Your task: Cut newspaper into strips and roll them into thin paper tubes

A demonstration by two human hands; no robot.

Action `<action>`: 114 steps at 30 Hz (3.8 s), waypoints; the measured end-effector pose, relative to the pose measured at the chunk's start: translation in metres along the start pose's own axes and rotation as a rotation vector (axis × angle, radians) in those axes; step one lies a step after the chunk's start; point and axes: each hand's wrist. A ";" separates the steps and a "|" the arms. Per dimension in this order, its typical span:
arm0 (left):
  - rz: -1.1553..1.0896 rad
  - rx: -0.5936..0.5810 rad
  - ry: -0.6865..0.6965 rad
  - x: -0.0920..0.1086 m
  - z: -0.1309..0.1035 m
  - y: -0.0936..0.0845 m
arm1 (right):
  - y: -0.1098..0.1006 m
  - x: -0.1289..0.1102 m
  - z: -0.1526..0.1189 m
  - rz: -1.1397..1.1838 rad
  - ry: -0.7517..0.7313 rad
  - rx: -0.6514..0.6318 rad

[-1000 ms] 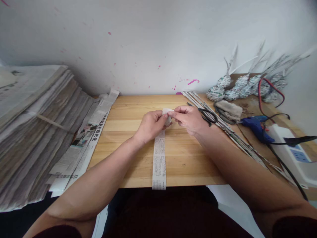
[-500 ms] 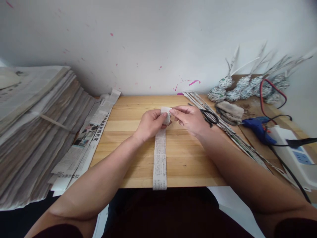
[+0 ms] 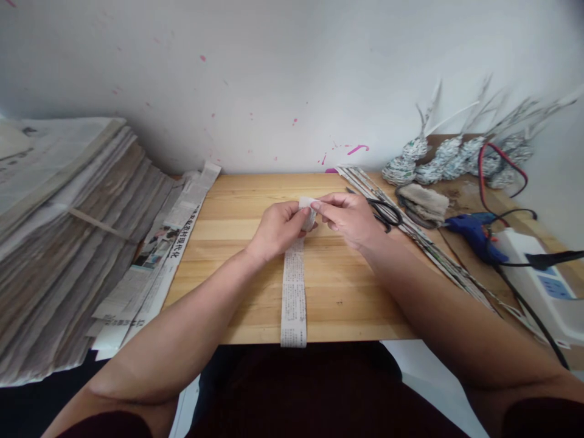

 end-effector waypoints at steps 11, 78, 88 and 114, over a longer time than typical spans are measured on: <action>0.043 -0.016 0.114 -0.004 -0.001 0.002 | 0.002 -0.002 -0.003 -0.040 -0.075 0.006; -0.277 -0.009 -0.106 -0.004 0.002 0.002 | 0.000 0.000 -0.003 -0.127 -0.081 -0.011; -0.237 -0.046 -0.106 -0.005 0.004 0.002 | -0.003 0.009 0.001 -0.243 -0.182 0.053; -0.337 -0.053 -0.127 0.001 0.002 0.002 | -0.008 -0.004 -0.002 -0.699 -0.392 0.028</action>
Point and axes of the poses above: each hand's wrist, its own z-axis towards the middle knuckle, its own y-axis out of the palm, x = y × z, and after that the axes turned 6 degrees about z, right-handed
